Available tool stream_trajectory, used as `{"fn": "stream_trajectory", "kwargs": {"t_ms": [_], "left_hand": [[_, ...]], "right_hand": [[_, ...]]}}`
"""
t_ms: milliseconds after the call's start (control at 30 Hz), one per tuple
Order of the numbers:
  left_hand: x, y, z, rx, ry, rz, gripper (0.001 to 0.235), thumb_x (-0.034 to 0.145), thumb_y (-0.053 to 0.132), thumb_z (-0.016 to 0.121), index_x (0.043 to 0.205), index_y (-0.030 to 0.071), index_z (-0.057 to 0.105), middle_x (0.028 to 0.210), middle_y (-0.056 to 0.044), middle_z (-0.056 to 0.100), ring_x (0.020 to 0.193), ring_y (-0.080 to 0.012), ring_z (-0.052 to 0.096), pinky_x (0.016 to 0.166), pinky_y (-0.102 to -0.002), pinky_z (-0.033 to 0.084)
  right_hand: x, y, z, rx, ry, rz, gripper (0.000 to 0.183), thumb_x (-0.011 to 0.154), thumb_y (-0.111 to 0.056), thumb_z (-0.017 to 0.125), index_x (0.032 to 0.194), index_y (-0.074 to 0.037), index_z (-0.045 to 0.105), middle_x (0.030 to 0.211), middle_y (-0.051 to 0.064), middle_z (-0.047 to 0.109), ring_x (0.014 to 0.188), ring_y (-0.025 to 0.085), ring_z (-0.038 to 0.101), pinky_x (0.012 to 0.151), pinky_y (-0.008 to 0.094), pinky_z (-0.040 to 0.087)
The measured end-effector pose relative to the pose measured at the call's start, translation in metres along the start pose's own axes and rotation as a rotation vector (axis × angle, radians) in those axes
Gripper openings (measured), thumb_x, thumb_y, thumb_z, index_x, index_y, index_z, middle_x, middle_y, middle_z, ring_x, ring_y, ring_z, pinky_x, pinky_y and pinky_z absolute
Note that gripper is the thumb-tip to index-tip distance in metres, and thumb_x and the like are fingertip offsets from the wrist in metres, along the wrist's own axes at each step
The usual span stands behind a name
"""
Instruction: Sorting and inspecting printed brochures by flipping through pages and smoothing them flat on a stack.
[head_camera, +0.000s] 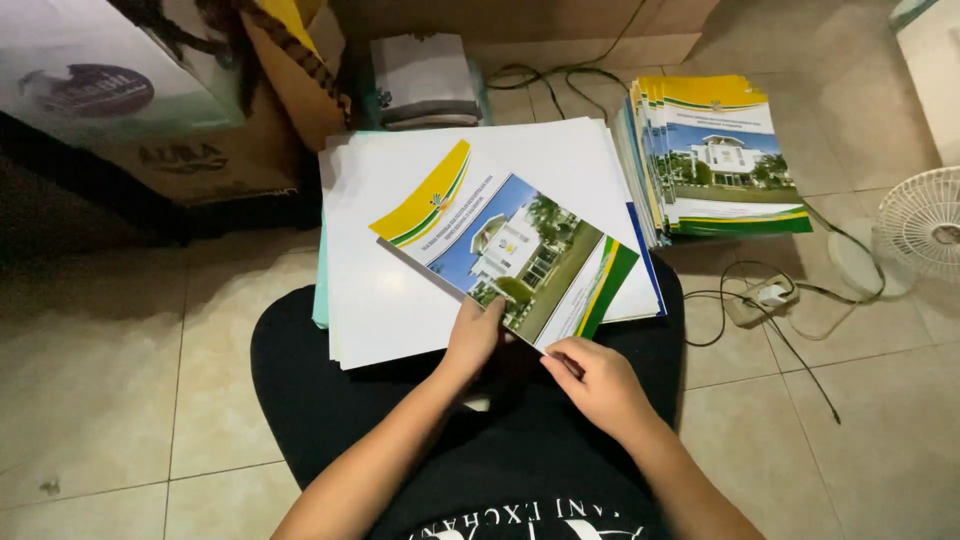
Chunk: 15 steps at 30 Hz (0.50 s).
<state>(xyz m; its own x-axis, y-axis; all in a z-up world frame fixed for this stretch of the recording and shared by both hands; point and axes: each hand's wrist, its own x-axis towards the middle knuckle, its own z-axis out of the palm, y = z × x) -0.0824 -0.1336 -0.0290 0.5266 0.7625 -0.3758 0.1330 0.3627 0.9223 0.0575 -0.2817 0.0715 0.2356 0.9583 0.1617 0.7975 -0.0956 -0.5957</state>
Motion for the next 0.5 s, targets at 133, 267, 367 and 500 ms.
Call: {"fn": "stream_trajectory", "kwargs": {"t_ms": [133, 267, 367, 500], "left_hand": [[-0.009, 0.025, 0.003, -0.279, 0.020, -0.076, 0.051, 0.106, 0.016, 0.042, 0.146, -0.011, 0.027, 0.124, -0.042, 0.054, 0.062, -0.0432, 0.073, 0.052, -0.043, 0.066], [-0.029, 0.061, 0.014, -0.037, -0.166, 0.029, 0.032, 0.103, 0.009, 0.042, 0.132, -0.007, 0.041, 0.074, -0.018, 0.067, 0.049, -0.0207, 0.063, 0.044, -0.028, 0.053], [-0.020, 0.072, 0.021, 0.033, -0.353, 0.080, 0.030, 0.106, 0.010, 0.043, 0.131, -0.007, 0.040, 0.073, -0.017, 0.066, 0.052, -0.0207, 0.067, 0.046, -0.028, 0.057], [-0.001, 0.086, 0.013, 0.214, -0.295, 0.287, 0.053, 0.107, 0.031, 0.051, 0.150, 0.003, 0.043, 0.095, -0.024, 0.073, 0.073, -0.0290, 0.074, 0.070, -0.040, 0.062]], "right_hand": [[-0.037, 0.088, 0.013, 0.609, 0.038, 0.587, 0.054, 0.111, -0.035, 0.042, 0.073, -0.002, 0.061, 0.049, 0.007, 0.047, 0.039, 0.019, 0.050, 0.040, 0.028, 0.038], [-0.049, 0.088, 0.002, 1.488, -0.082, 0.782, 0.062, 0.107, -0.054, 0.037, 0.115, 0.004, 0.058, 0.077, 0.017, 0.063, 0.046, 0.018, 0.052, 0.033, 0.021, 0.024], [-0.045, 0.088, 0.005, 1.370, 0.184, 0.724, 0.022, 0.101, -0.010, 0.055, 0.115, 0.006, 0.058, 0.072, 0.014, 0.060, 0.044, 0.010, 0.046, 0.032, 0.019, 0.027], [-0.015, 0.119, -0.008, 1.121, 0.452, 0.583, 0.042, 0.101, -0.020, 0.061, 0.138, -0.004, 0.046, 0.074, 0.004, 0.057, 0.041, 0.009, 0.054, 0.032, 0.014, 0.037]]}}
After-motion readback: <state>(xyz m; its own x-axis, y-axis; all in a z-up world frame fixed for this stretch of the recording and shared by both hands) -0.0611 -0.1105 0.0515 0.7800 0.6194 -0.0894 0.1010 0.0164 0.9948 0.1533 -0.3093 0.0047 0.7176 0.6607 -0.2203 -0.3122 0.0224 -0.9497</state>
